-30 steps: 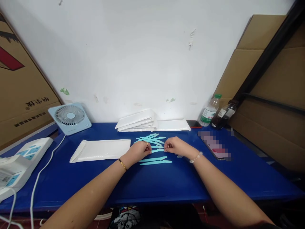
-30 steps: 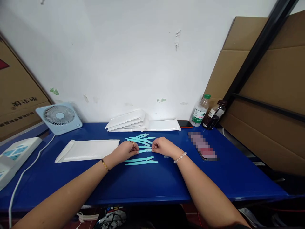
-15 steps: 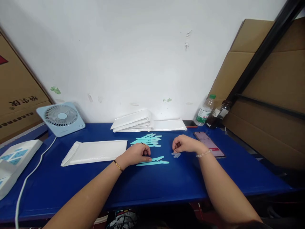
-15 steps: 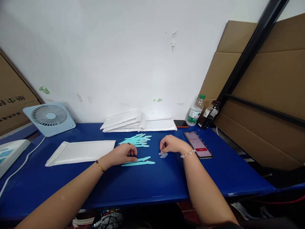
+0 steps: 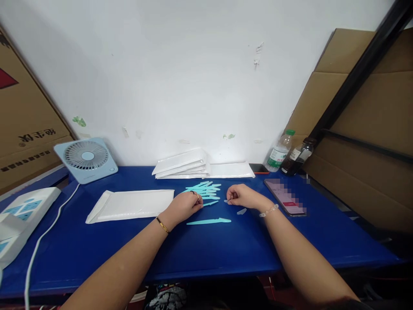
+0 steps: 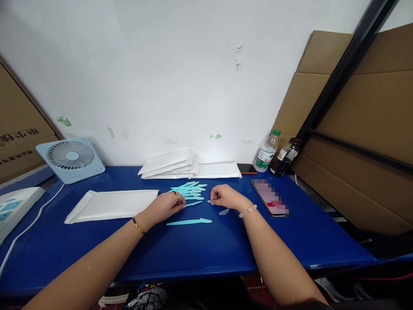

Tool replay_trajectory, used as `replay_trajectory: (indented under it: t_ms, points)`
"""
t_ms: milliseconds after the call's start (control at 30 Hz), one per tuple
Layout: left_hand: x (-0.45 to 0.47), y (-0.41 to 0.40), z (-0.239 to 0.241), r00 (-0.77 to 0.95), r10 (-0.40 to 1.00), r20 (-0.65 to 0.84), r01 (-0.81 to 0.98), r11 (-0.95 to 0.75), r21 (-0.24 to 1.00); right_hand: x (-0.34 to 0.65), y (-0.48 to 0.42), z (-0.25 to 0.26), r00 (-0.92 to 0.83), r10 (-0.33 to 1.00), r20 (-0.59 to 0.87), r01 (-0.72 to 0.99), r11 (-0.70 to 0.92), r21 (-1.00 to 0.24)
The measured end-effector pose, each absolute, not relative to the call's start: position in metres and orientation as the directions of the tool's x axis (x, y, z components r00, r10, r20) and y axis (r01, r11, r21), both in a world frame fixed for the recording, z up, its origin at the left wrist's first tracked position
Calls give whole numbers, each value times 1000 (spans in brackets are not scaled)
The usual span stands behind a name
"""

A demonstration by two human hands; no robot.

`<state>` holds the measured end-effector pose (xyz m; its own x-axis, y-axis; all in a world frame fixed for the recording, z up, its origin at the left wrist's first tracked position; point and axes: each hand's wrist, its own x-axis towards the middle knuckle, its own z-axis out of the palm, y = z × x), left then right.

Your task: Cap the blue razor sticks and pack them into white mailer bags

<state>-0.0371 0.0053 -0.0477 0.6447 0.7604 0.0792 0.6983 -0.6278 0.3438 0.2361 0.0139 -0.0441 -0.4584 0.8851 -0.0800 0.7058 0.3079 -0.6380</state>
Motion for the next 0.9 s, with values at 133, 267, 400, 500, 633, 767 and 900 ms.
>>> replay_trajectory:
  t_ms: [133, 267, 400, 500, 633, 767, 900]
  points:
    - [-37, 8, -48, 646, 758, 92, 700, -636, 325, 231, 15, -47, -461, 887, -35, 689, 333, -644]
    - [-36, 10, -48, 649, 754, 99, 699, -643, 312, 225, 16, -50, -487, 873, 21, 668, 388, -635]
    - [-37, 8, -47, 653, 750, 103, 696, -648, 310, 220, 15, -50, -500, 865, 42, 663, 414, -624]
    - [-35, 7, -47, 660, 743, 110, 691, -658, 300, 212, 13, -50, -500, 864, 57, 656, 421, -626]
    - [-30, 7, -50, 660, 742, 120, 703, -666, 250, 199, 12, -53, -512, 856, 73, 639, 436, -633]
    - [-29, 14, -53, 628, 760, 166, 734, -650, 196, 207, 13, -49, -494, 861, 124, 634, 454, -626]
    - [-33, 14, -49, 508, 813, 284, 767, -577, 281, 241, 11, -35, -510, 859, 39, 679, 430, -595]
